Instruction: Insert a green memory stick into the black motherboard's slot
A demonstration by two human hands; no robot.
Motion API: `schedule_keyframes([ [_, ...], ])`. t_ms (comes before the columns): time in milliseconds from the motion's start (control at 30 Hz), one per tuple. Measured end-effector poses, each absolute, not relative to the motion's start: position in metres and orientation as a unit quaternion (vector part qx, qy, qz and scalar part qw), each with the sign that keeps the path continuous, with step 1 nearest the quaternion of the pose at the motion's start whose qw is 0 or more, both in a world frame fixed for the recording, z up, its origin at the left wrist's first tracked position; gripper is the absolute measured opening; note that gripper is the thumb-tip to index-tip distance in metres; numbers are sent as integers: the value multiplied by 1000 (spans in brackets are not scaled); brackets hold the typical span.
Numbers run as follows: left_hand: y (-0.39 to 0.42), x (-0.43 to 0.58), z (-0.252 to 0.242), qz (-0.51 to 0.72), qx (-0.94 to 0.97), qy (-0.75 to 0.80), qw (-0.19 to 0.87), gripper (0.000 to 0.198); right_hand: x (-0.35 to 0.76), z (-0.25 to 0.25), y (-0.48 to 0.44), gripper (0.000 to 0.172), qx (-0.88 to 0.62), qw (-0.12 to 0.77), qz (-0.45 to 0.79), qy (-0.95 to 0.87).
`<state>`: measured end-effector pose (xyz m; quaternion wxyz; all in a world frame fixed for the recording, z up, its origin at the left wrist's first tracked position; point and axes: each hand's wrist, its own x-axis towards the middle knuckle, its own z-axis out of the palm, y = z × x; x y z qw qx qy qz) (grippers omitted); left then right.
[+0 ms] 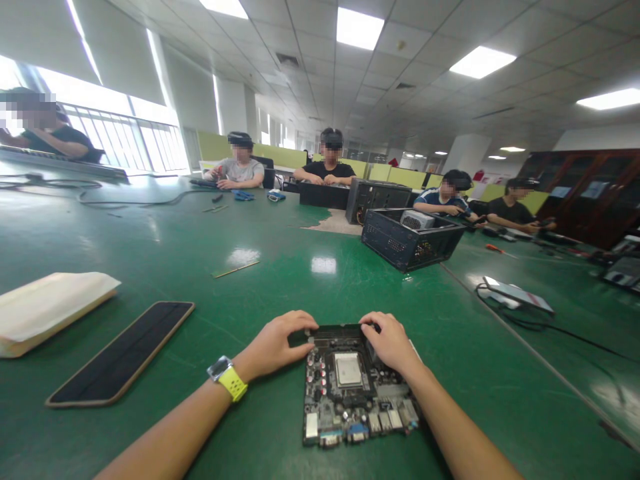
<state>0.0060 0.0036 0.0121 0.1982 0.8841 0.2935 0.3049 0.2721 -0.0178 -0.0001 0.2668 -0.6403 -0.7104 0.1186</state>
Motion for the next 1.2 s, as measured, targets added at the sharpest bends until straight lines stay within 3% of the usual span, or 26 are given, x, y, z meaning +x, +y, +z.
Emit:
schedule_keyframes([
  [1200, 5, 5, 9, 296, 887, 288, 209, 25, 274, -3, -16, 20, -644, 256, 114, -712],
])
